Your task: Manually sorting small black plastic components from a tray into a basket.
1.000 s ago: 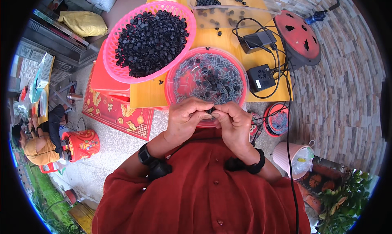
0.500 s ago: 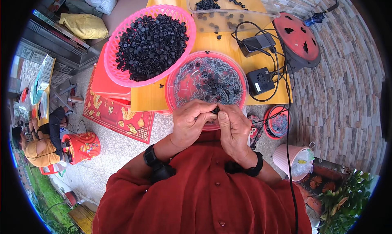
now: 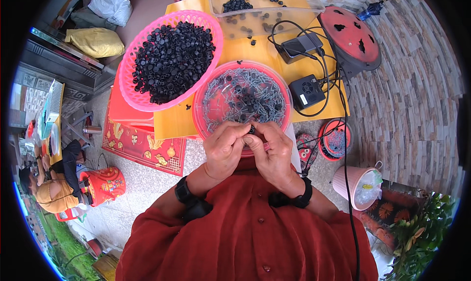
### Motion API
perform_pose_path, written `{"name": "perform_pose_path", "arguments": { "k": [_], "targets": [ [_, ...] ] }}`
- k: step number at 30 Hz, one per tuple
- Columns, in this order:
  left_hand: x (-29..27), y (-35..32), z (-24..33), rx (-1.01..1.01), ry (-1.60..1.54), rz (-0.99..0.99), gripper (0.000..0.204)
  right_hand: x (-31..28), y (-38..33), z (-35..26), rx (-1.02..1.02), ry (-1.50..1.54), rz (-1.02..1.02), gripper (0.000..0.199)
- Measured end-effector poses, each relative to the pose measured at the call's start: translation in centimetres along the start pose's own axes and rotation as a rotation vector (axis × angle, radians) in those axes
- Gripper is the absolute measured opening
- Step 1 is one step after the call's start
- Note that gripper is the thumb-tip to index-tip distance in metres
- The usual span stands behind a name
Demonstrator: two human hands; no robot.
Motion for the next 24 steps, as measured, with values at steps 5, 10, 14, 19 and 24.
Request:
{"name": "perform_pose_path", "arguments": {
  "k": [5,10,14,19,24],
  "targets": [
    [0.0,0.1,0.4,0.043,0.015,-0.020,0.020,-0.4,-0.1,0.0,-0.023,0.054,0.014,0.018],
    [-0.1,-0.1,0.6,0.023,0.006,-0.056,0.019,-0.8,0.0,-0.5,-0.030,0.081,-0.018,0.015],
    [0.0,1.3,0.8,-0.013,-0.015,-0.098,0.021,-0.8,0.1,0.0,0.059,0.200,-0.031,0.014],
    [0.4,0.7,-0.8,-0.298,-0.263,-0.111,0.023,-0.6,-0.4,2.4,0.432,0.588,-0.065,0.016],
    [1.1,0.3,-1.3,-0.471,-0.416,-0.134,0.023,-0.7,-0.4,2.3,0.464,0.635,-0.066,0.015]
  ]
}}
Point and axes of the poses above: each hand's wrist, its own y-axis towards the middle knuckle, its own x-axis out of the palm, z = x × y, the point moved 5 cm from there along y, towards the middle knuckle, and after that the axes turned 13 degrees about z, right-handed, at the moved point
